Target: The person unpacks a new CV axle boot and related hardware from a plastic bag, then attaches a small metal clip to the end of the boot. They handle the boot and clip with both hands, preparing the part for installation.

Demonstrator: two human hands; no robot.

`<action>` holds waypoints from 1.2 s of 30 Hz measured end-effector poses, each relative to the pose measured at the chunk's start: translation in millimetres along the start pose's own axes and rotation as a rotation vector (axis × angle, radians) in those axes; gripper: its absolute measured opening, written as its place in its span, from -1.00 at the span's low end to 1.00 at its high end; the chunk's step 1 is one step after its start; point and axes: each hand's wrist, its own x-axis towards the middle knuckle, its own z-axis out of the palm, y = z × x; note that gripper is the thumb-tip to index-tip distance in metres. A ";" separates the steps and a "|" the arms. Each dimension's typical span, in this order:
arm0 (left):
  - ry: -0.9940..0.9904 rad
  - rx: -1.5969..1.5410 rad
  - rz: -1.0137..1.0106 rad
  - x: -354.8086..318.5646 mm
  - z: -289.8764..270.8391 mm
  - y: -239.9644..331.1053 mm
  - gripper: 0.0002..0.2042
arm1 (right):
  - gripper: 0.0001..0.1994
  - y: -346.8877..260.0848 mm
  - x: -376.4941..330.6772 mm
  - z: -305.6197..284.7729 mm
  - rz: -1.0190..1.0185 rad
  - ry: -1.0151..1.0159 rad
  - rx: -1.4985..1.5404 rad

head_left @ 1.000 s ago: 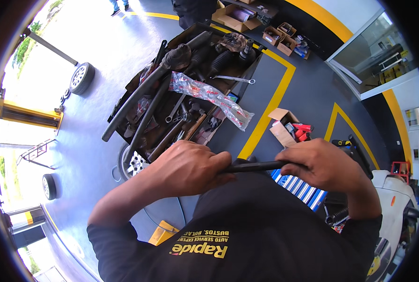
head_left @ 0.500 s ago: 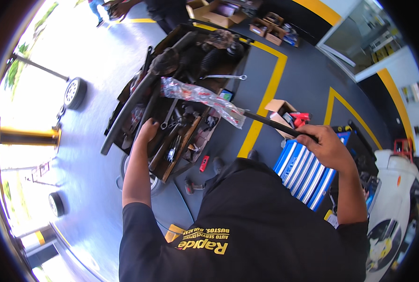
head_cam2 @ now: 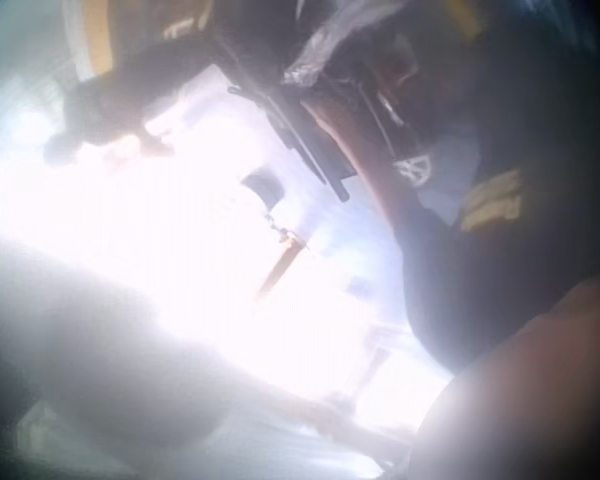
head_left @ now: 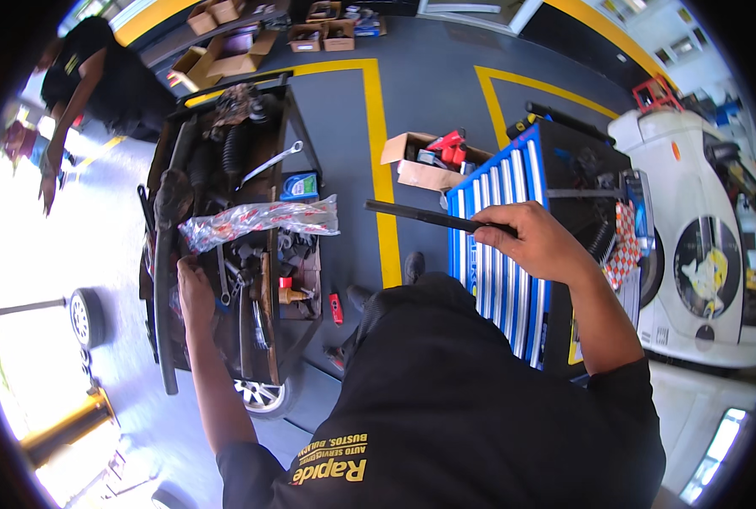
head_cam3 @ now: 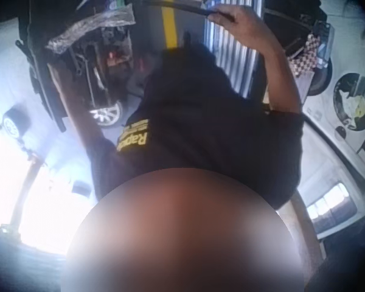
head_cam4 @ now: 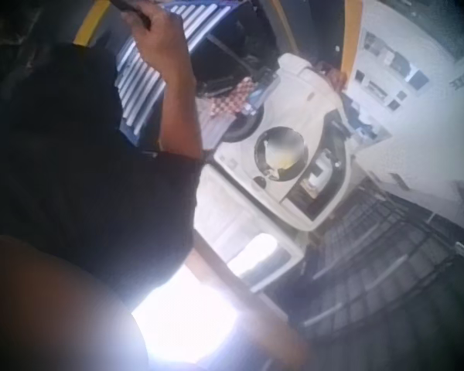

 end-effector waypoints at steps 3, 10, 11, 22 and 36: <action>-0.090 -0.306 0.095 -3.2 14.9 83.2 -0.76 | -0.69 19.2 -18.9 3.9 -0.012 0.057 0.074; -0.669 -1.240 -0.231 -73.9 120.9 241.0 -0.79 | -0.69 73.0 -71.5 20.6 -0.029 0.181 0.274; -0.767 -1.368 -0.317 -82.0 132.0 251.1 -0.77 | -0.69 81.0 -81.7 25.1 -0.004 0.169 0.302; -1.379 -0.654 0.023 -170.3 213.2 417.1 -0.83 | -0.69 183.3 -216.3 52.8 0.248 0.669 0.581; -1.170 0.252 0.851 -251.2 357.0 654.6 -0.17 | -0.69 198.2 -298.2 39.9 0.306 1.043 1.001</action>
